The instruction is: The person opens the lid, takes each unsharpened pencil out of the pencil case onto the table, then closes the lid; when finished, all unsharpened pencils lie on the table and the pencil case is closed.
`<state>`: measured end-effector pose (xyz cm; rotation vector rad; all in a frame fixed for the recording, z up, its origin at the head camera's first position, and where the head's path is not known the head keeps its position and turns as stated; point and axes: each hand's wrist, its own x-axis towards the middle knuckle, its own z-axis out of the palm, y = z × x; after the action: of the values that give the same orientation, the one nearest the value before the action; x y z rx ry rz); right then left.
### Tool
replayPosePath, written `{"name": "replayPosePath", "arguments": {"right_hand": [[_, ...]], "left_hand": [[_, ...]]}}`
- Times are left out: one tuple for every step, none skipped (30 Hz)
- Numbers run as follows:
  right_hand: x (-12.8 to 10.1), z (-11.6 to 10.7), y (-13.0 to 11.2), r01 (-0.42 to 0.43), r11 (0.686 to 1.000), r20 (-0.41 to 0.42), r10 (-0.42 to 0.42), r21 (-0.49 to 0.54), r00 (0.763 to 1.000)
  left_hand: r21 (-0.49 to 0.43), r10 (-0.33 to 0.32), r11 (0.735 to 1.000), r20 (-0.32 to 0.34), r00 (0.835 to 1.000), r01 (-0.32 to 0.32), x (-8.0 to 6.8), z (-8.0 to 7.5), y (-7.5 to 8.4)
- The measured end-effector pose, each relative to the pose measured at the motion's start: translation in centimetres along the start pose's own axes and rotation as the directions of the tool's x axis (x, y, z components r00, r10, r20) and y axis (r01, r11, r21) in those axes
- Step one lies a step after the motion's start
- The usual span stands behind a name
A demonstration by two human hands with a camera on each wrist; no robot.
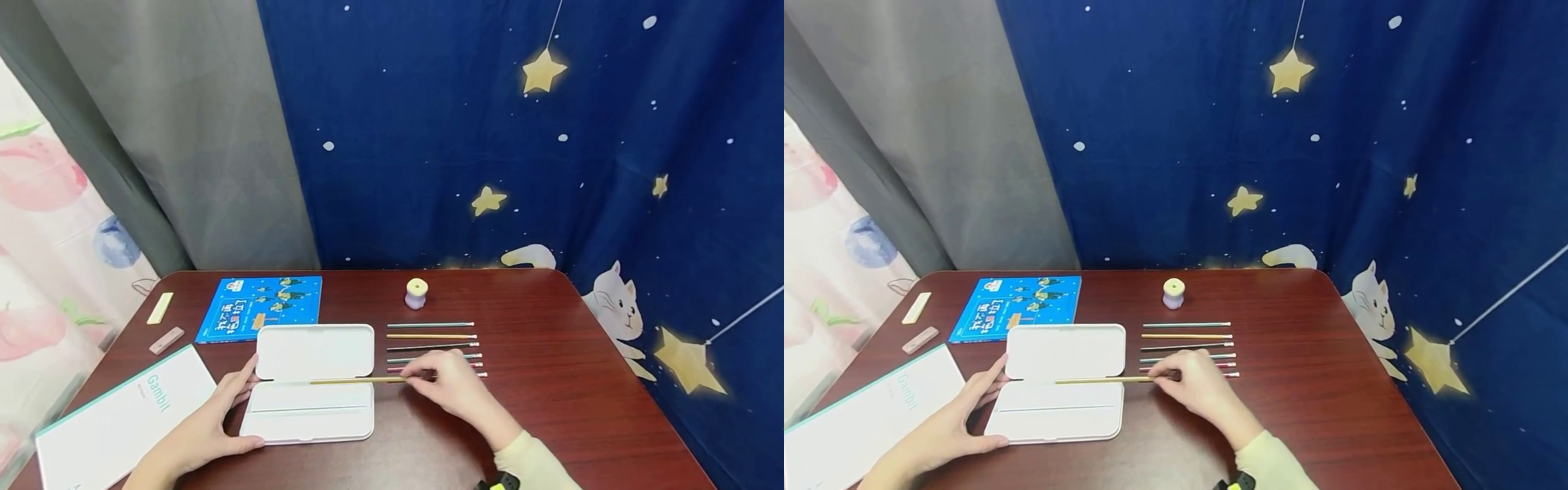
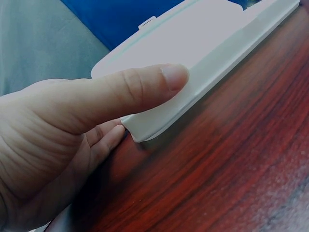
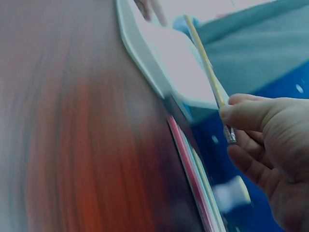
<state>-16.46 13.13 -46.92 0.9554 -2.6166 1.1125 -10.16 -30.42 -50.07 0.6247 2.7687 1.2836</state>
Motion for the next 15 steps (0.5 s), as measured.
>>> {"name": "replayPosePath", "arguments": {"right_hand": [[-0.5, -0.7, 0.5, -0.005, 1.0, -0.003, 0.005, 0.003, 1.0], [-1.1, -1.4, 1.1, -0.012, 1.0, -0.005, 0.012, 0.003, 1.0], [-1.7, -2.1, 1.6, -0.02, 1.0, -0.007, 0.02, 0.003, 1.0], [-2.3, -2.6, 2.2, -0.029, 1.0, -0.011, 0.029, 0.004, 1.0], [-2.9, -3.1, 2.6, -0.04, 0.999, -0.015, 0.041, 0.008, 0.999], [-3.4, -3.6, 3.0, -0.055, 0.998, -0.019, 0.055, 0.016, 0.998], [-3.9, -4.0, 3.4, -0.067, 0.998, -0.02, 0.068, 0.021, 0.998], [-4.4, -4.4, 3.7, -0.082, 0.996, -0.023, 0.082, 0.019, 0.996], [-4.7, -4.7, 4.0, -0.091, 0.996, -0.027, 0.091, 0.014, 0.995], [-5.0, -5.1, 4.3, -0.101, 0.995, -0.029, 0.101, 0.009, 0.994], [-5.2, -5.4, 4.6, -0.107, 0.994, -0.032, 0.107, 0.001, 0.994], [-5.3, -5.7, 4.9, -0.114, 0.993, -0.032, 0.114, -0.009, 0.993], [-5.4, -5.9, 5.1, -0.12, 0.993, -0.031, 0.119, -0.021, 0.992], [-5.5, -6.1, 5.4, -0.124, 0.992, -0.028, 0.123, -0.032, 0.992], [-5.6, -6.3, 5.6, -0.127, 0.991, -0.023, 0.126, -0.039, 0.992]], "left_hand": [[-0.004, 0.0, 1.0, 0.003, 1.0, 0.0, 0.1, 0.0, 0.1], [-0.003, -0.003, 1.0, 0.005, 1.0, 0.003, 0.2, 0.1, 0.1], [-0.005, 0.003, 1.0, 0.004, 1.0, -0.003, 0.2, 0.2, 0.1], [-0.006, 0.004, 1.0, 0.006, 1.0, -0.004, 0.2, 0.2, 0.1], [-0.005, 0.002, 1.0, 0.008, 1.0, -0.002, 0.2, 0.2, 0.1], [-0.004, 0.003, 1.0, 0.008, 1.0, -0.003, 0.2, 0.2, 0.0], [-0.002, 0.007, 1.0, 0.005, 1.0, -0.007, 0.2, 0.2, 0.0], [0.0, 0.012, 1.0, 0.002, 1.0, -0.012, 0.2, 0.2, -0.1], [0.002, 0.018, 1.0, -0.002, 1.0, -0.018, 0.2, 0.1, -0.1], [0.005, 0.016, 1.0, -0.003, 1.0, -0.015, 0.1, 0.1, -0.2], [0.007, 0.018, 1.0, -0.007, 1.0, -0.018, 0.1, 0.1, -0.1], [0.009, 0.02, 1.0, -0.01, 1.0, -0.02, 0.2, 0.1, -0.1], [0.014, 0.02, 1.0, -0.012, 1.0, -0.02, 0.2, 0.2, -0.1], [0.019, 0.021, 1.0, -0.014, 1.0, -0.021, 0.2, 0.2, -0.1], [0.023, 0.021, 1.0, -0.014, 1.0, -0.021, 0.2, 0.2, -0.1]]}}
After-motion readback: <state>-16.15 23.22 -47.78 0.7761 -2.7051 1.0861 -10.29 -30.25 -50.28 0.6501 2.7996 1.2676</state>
